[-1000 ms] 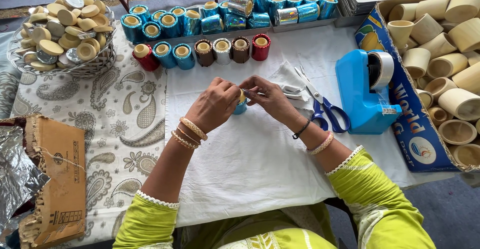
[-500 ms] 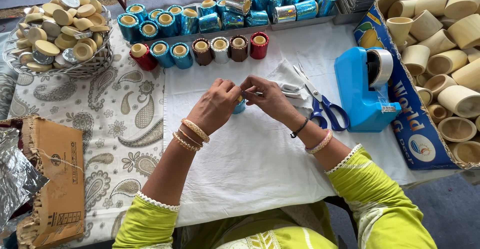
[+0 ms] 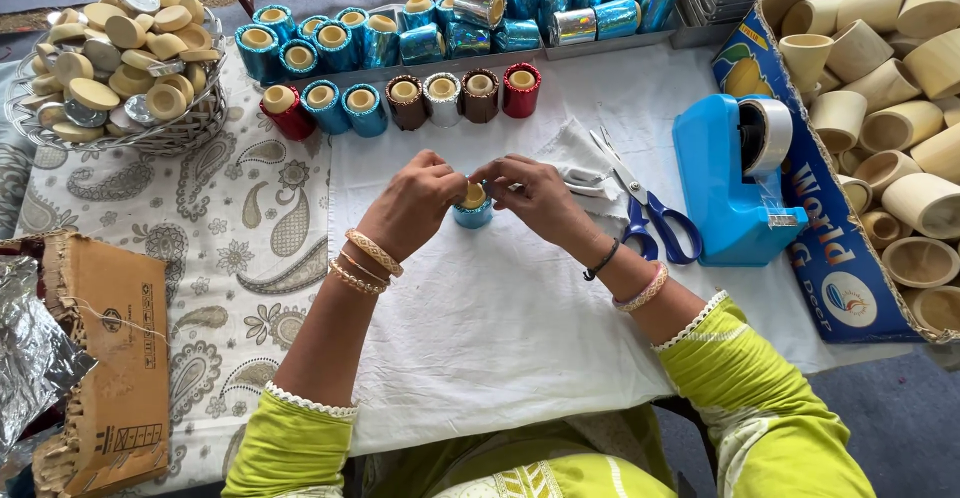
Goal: The person wraps a small cylindrical candle with shiny blue foil, using a tape dispenser to secure the edges and scissors to trim the excess. They then place the finished candle on a tray with other wrapped items. The person repeats the process with a second candle, using a cloth to wipe it before wrapping it in silver foil.
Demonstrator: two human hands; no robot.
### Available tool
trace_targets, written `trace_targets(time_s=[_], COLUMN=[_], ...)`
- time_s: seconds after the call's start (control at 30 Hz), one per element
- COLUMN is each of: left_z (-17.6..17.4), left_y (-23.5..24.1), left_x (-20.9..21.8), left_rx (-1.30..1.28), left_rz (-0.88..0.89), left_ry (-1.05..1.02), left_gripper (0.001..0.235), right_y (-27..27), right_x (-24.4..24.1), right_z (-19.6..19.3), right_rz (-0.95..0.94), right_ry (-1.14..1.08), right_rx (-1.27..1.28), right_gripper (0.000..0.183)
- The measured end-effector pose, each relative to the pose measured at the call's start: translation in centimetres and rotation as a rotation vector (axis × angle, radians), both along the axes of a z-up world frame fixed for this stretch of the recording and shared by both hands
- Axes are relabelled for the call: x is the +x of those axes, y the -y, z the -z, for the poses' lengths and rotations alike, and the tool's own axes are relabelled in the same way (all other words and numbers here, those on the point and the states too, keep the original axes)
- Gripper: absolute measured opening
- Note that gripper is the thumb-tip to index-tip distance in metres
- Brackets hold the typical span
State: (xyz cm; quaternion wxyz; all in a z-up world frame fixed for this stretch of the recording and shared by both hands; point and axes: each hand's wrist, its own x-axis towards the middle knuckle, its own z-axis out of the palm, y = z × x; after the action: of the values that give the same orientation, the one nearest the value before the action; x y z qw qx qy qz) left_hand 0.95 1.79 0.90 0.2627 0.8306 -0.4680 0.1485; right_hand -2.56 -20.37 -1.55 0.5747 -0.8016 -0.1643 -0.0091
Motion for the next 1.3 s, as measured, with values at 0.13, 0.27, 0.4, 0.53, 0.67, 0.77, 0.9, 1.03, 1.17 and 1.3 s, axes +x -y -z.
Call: trace_targets(time_s=[0.13, 0.27, 0.4, 0.53, 0.67, 0.77, 0.9, 1.03, 1.17, 1.3], left_z=[-0.2, -1.5, -1.6, -1.1, -2.0, -0.4, 1.8, 2.3, 2.7, 3.3], left_y=[0.6, 1.4, 1.2, -0.3, -0.4, -0.5, -0.8, -0.9, -0.7, -0.6], left_x=[-0.7, -1.8, -1.6, -0.2, -0.6, 0.4, 1.5, 1.8, 1.8, 1.7], left_rx=[0.122, 0.245, 0.288, 0.155, 0.002, -0.015, -0.054, -0.07, -0.048, 0.058], left_rz=[-0.033, -0.122, -0.176, -0.036, -0.041, -0.004, 0.058, 0.071, 0.076, -0.004], left_ry=[0.078, 0.032, 0.008, 0.049, -0.322, -0.421, -0.495, -0.487, -0.574, -0.633], left_gripper=[0.01, 0.025, 0.031, 0.007, 0.034, 0.049, 0.05, 0.049, 0.069, 0.083], right_y=[-0.2, -0.4, -0.6, -0.4, -0.1, 0.1, -0.3, 0.0, 1.4, 0.9], right_x=[-0.2, -0.2, -0.3, -0.2, -0.3, -0.3, -1.5, -1.1, 0.4, 0.1], right_z=[0.1, 0.3, -0.1, -0.6, 0.5, 0.4, -0.8, -0.2, 1.8, 2.2], right_rz=[0.017, 0.028, 0.042, 0.056, 0.041, 0.037, 0.092, 0.09, 0.06, 0.02], right_ry=[0.055, 0.108, 0.072, -0.051, -0.015, 0.025, 0.165, 0.421, 0.011, 0.005], right_rx=[-0.097, -0.156, -0.172, -0.032, -0.04, -0.077, -0.271, -0.394, 0.158, 0.207], right_gripper=[0.021, 0.02, 0.021, 0.024, 0.024, 0.025, 0.027, 0.028, 0.034, 0.038])
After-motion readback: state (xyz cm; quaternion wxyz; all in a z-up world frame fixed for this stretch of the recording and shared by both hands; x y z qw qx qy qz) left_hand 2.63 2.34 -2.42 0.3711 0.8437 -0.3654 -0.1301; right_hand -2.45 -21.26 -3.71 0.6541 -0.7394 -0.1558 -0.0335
